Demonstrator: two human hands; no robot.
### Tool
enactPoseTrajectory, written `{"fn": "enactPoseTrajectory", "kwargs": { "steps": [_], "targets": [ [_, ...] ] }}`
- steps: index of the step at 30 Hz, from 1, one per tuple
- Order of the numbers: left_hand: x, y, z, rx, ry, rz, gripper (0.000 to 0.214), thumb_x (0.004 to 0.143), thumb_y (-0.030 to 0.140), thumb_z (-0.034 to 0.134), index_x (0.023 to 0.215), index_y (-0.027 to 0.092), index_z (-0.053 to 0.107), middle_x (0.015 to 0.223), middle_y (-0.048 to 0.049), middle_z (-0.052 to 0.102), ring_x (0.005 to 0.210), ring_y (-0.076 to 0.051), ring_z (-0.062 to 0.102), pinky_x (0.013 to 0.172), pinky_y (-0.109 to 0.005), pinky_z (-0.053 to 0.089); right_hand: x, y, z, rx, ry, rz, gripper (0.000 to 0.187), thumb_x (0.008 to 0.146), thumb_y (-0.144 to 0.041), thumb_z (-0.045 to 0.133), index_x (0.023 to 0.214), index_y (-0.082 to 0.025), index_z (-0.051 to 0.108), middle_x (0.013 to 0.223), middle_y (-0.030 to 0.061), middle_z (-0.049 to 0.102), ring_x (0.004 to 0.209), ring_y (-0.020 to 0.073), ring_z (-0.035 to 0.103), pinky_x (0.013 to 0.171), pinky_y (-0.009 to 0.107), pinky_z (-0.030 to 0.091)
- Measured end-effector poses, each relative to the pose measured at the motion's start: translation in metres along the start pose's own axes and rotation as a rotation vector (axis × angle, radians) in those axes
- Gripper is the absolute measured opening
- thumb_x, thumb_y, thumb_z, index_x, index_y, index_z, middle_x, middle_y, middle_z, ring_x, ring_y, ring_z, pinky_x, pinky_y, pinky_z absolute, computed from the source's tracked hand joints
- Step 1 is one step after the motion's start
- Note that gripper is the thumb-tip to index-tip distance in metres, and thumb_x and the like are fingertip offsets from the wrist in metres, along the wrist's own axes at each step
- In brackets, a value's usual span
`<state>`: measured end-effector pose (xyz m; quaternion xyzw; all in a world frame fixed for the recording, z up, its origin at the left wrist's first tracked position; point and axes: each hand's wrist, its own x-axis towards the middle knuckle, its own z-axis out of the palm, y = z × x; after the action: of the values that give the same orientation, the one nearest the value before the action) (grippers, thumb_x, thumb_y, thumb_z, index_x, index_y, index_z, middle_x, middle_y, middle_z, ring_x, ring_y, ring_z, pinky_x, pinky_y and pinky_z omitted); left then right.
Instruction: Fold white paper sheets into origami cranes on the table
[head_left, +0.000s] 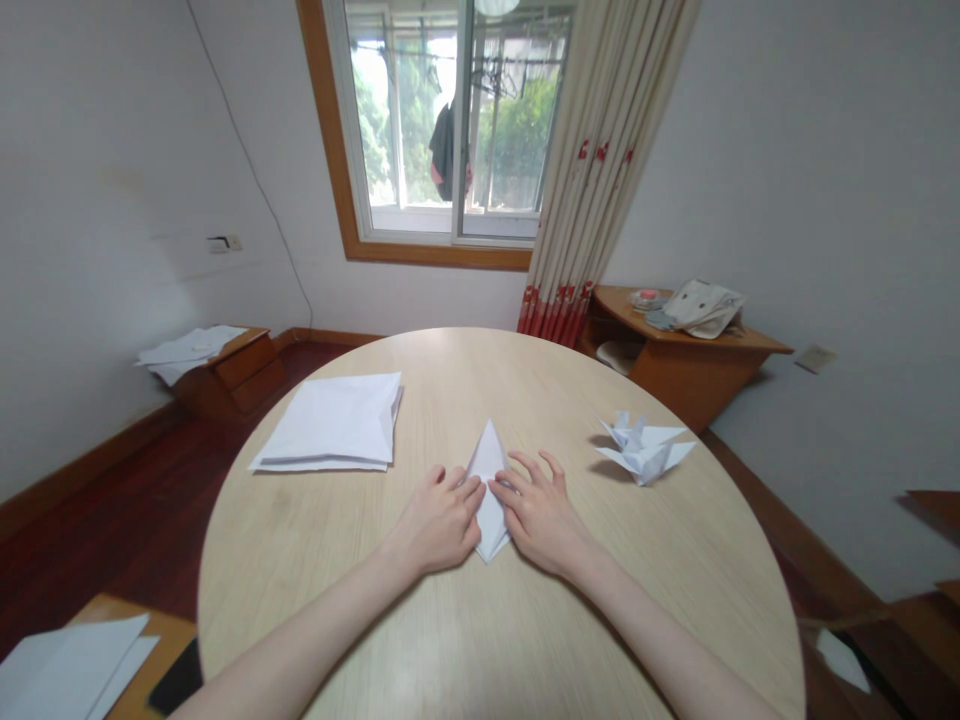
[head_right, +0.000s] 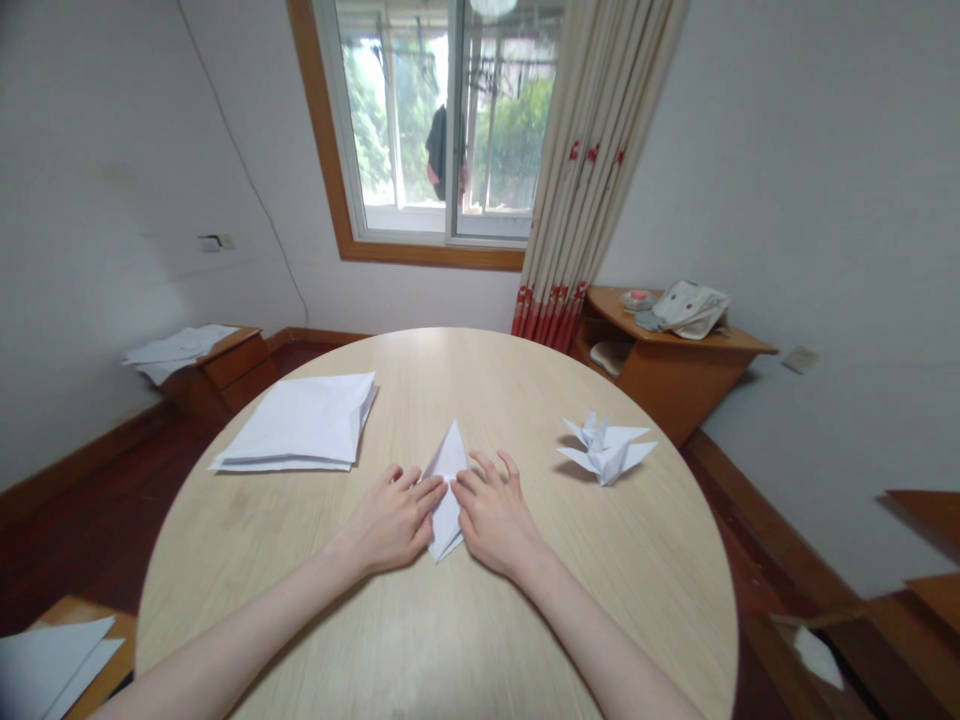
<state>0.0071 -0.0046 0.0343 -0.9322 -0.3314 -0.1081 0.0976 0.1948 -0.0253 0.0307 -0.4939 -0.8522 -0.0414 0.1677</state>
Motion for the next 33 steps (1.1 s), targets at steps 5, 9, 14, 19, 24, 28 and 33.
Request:
{"fn": "enactPoseTrajectory", "kwargs": {
  "steps": [5, 9, 14, 19, 24, 28, 33],
  "targets": [
    [0.001, 0.003, 0.001, 0.005, -0.017, -0.017, 0.031, 0.089, 0.024, 0.042, 0.115, 0.012, 0.057, 0.111, -0.0114, 0.064, 0.098, -0.027, 0.052, 0.081, -0.042, 0.036, 0.001, 0.000, -0.001, -0.039, -0.029, 0.009, 0.033, 0.084, -0.016, 0.048, 0.112, -0.025, 0.063, 0.106, 0.0041, 0.066, 0.127, 0.0263, 0.038, 0.110, 0.052, 0.007],
    [0.000, 0.007, 0.002, 0.016, -0.061, -0.042, 0.032, 0.092, 0.025, 0.040, 0.116, 0.012, 0.055, 0.113, -0.0120, 0.063, 0.104, -0.026, 0.050, 0.084, -0.040, 0.035, 0.002, -0.001, 0.000, -0.085, -0.059, 0.015, 0.031, 0.085, -0.017, 0.049, 0.112, -0.024, 0.063, 0.105, 0.0047, 0.066, 0.127, 0.0253, 0.039, 0.110, 0.051, 0.005],
    [-0.002, 0.009, 0.000, 0.016, -0.073, -0.071, 0.032, 0.089, 0.026, 0.044, 0.115, 0.012, 0.056, 0.113, -0.0122, 0.062, 0.104, -0.027, 0.049, 0.084, -0.040, 0.035, 0.002, 0.000, 0.001, -0.101, -0.053, 0.018, 0.031, 0.085, -0.017, 0.049, 0.112, -0.024, 0.063, 0.106, 0.0044, 0.066, 0.125, 0.0249, 0.040, 0.109, 0.050, 0.005],
    [-0.003, 0.009, -0.003, 0.029, -0.058, -0.123, 0.027, 0.089, 0.026, 0.044, 0.107, 0.013, 0.059, 0.105, -0.0114, 0.063, 0.098, -0.027, 0.051, 0.082, -0.041, 0.034, 0.000, 0.001, 0.002, -0.127, -0.031, 0.013, 0.030, 0.085, -0.018, 0.049, 0.111, -0.024, 0.063, 0.103, 0.0049, 0.066, 0.121, 0.0257, 0.044, 0.109, 0.049, 0.007],
    [-0.003, 0.010, -0.001, 0.035, -0.039, -0.142, 0.029, 0.090, 0.027, 0.044, 0.110, 0.012, 0.058, 0.104, -0.0124, 0.063, 0.098, -0.028, 0.050, 0.081, -0.042, 0.033, 0.000, 0.001, 0.000, -0.137, -0.025, 0.011, 0.029, 0.084, -0.017, 0.049, 0.109, -0.024, 0.063, 0.100, 0.0045, 0.066, 0.117, 0.0255, 0.046, 0.108, 0.049, 0.007],
    [-0.002, 0.011, -0.002, 0.040, -0.047, -0.147, 0.029, 0.089, 0.027, 0.044, 0.108, 0.012, 0.059, 0.102, -0.0129, 0.063, 0.098, -0.028, 0.050, 0.081, -0.042, 0.033, 0.000, 0.000, -0.001, -0.154, -0.024, 0.012, 0.029, 0.084, -0.017, 0.050, 0.109, -0.023, 0.063, 0.099, 0.0050, 0.066, 0.115, 0.0253, 0.047, 0.108, 0.049, 0.008],
    [-0.002, 0.012, -0.005, 0.045, -0.057, -0.145, 0.028, 0.089, 0.026, 0.043, 0.105, 0.012, 0.061, 0.098, -0.0129, 0.064, 0.096, -0.028, 0.051, 0.081, -0.042, 0.034, 0.000, 0.000, 0.000, -0.168, -0.018, 0.011, 0.025, 0.084, -0.016, 0.050, 0.103, -0.021, 0.064, 0.097, 0.0054, 0.066, 0.113, 0.0242, 0.048, 0.108, 0.048, 0.008]
  ]
}}
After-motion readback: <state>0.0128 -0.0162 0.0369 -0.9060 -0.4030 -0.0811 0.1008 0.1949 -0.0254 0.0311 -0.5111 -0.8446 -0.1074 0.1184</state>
